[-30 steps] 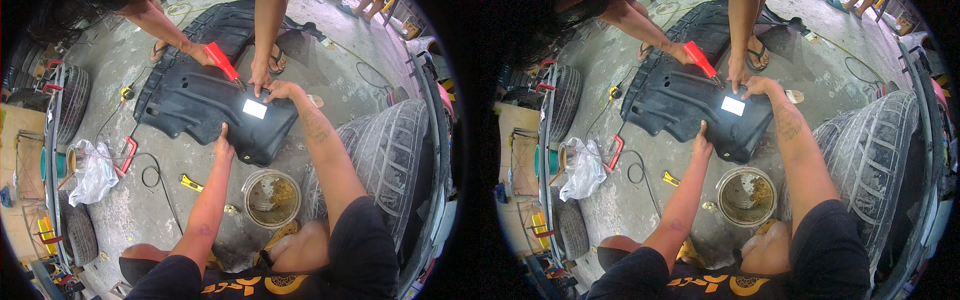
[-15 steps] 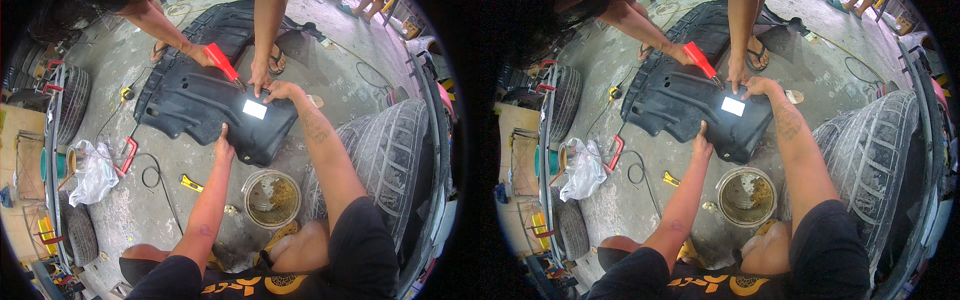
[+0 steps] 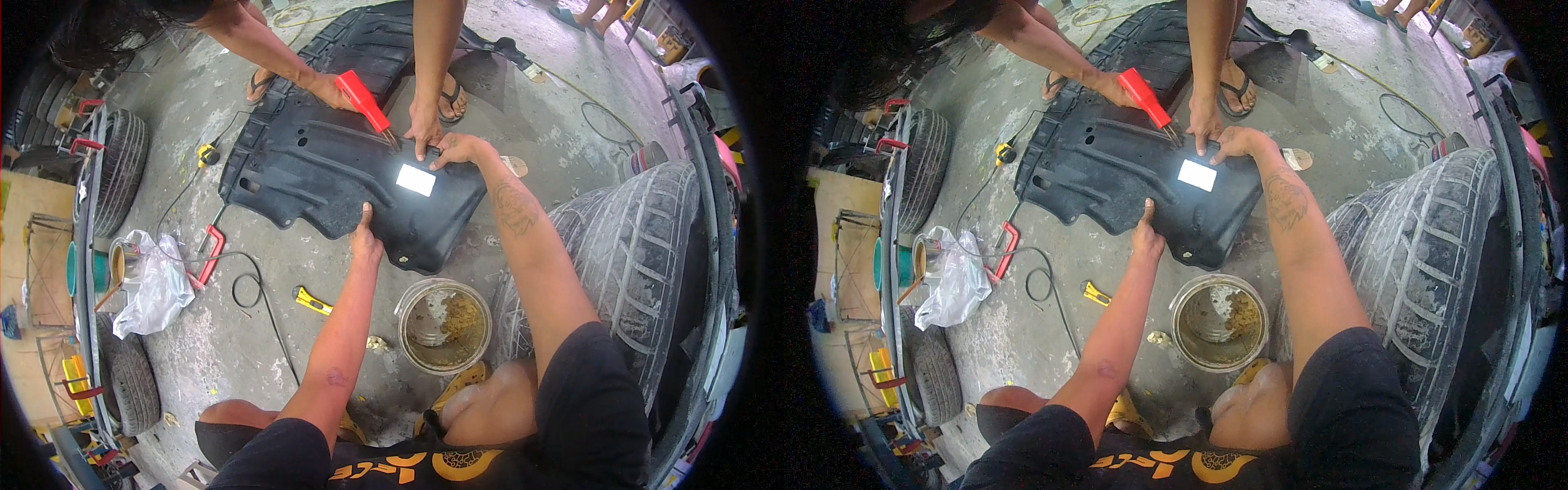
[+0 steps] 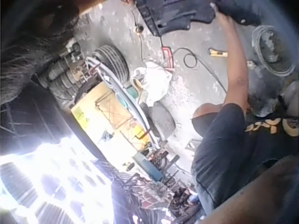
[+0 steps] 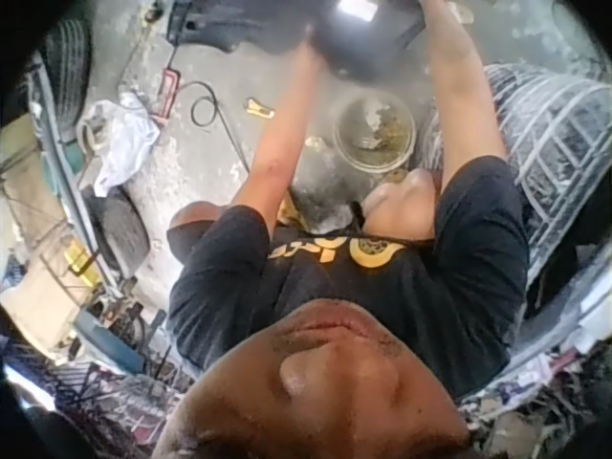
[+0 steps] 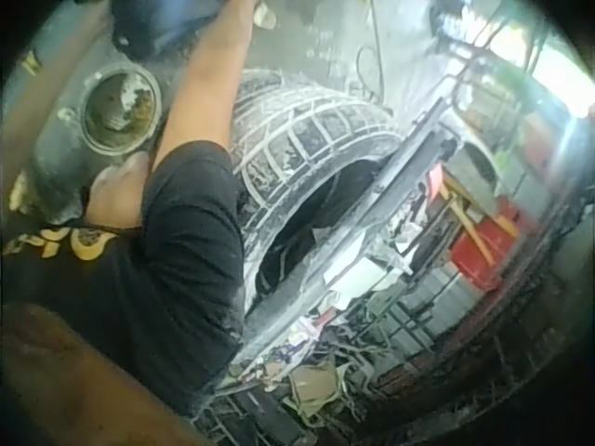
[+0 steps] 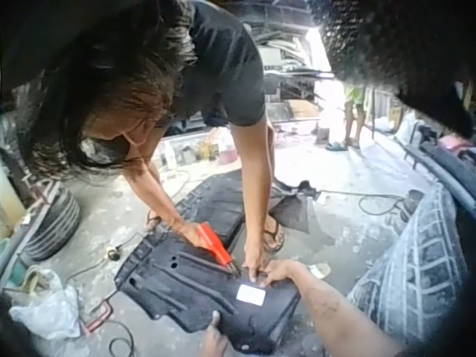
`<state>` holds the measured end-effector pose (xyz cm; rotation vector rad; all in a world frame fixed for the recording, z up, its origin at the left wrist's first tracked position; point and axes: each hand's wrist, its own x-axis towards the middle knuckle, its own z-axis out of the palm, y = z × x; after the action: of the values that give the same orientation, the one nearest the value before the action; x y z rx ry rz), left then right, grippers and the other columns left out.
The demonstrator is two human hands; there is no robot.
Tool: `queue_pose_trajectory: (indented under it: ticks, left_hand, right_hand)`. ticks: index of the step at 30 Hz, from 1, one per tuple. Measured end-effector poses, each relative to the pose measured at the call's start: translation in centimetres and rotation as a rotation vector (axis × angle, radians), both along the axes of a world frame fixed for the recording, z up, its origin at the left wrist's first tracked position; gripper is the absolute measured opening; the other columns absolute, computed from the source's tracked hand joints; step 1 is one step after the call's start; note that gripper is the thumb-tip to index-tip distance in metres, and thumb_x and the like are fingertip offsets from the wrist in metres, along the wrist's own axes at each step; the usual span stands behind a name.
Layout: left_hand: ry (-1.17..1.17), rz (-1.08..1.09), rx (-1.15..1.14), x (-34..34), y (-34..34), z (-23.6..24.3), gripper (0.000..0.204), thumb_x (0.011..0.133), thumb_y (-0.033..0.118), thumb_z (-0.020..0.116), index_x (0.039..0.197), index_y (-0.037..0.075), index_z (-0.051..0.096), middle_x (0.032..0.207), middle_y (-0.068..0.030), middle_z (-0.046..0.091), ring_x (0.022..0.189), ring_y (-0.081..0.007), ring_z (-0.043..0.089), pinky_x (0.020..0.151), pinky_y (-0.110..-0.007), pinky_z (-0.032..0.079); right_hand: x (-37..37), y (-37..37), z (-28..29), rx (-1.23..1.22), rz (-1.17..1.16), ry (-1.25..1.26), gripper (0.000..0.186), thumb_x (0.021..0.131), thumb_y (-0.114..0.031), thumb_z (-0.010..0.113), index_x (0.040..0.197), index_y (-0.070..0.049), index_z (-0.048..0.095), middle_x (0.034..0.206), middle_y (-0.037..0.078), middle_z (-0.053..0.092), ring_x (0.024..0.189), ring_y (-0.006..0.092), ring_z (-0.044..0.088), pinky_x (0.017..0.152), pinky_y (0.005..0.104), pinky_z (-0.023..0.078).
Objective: Apply tape and use a heat gun to repair a black plastic under-car shield or bumper component.
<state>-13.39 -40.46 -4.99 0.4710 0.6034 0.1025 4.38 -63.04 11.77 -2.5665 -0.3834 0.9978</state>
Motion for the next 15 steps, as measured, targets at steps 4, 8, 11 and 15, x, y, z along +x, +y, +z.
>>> queue_pose_trajectory:
  ticks: [4, 8, 11, 15]
  left_hand:
    - [0.008, 0.000, -0.004, -0.1, -0.3, 0.8, 0.046, 0.087, 0.008, 0.071, 0.128, 0.000, 0.052, 0.127, -0.0120, 0.058, 0.115, -0.0281, 0.056, 0.101, -0.045, 0.046]
    - [-0.005, 0.001, -0.007, -0.2, -0.2, 1.2, 0.049, 0.087, 0.008, 0.071, 0.130, -0.001, 0.049, 0.130, -0.0124, 0.056, 0.118, -0.0287, 0.054, 0.103, -0.045, 0.044]
    - [0.049, 0.006, 0.015, -0.3, -0.3, 1.4, 0.053, 0.087, 0.009, 0.071, 0.133, 0.000, 0.047, 0.133, -0.0131, 0.053, 0.122, -0.0292, 0.051, 0.106, -0.046, 0.043]
    - [0.022, 0.018, 0.033, -0.1, 0.0, 0.6, 0.055, 0.087, 0.009, 0.071, 0.134, 0.002, 0.046, 0.135, -0.0136, 0.052, 0.123, -0.0294, 0.050, 0.106, -0.046, 0.042]
  right_hand:
    - [0.8, -0.6, -2.2, 0.023, 0.003, -0.004, 0.072, 0.064, -0.045, 0.081, 0.117, 0.002, 0.064, 0.123, 0.016, 0.063, 0.114, 0.0294, 0.058, 0.096, 0.0400, 0.043]
    - [0.6, -0.5, -2.1, 0.051, -0.014, -0.030, 0.076, 0.063, -0.045, 0.082, 0.120, 0.001, 0.063, 0.125, 0.016, 0.062, 0.116, 0.0301, 0.057, 0.097, 0.0399, 0.043]
    - [0.4, -0.3, -1.0, 0.032, 0.008, 0.031, 0.077, 0.063, -0.046, 0.082, 0.121, 0.000, 0.062, 0.126, 0.016, 0.062, 0.117, 0.0303, 0.057, 0.097, 0.0394, 0.043]
    - [0.4, -0.1, -1.4, 0.043, -0.014, -0.014, 0.075, 0.063, -0.046, 0.081, 0.119, 0.001, 0.064, 0.123, 0.017, 0.063, 0.114, 0.0305, 0.058, 0.096, 0.0394, 0.043]
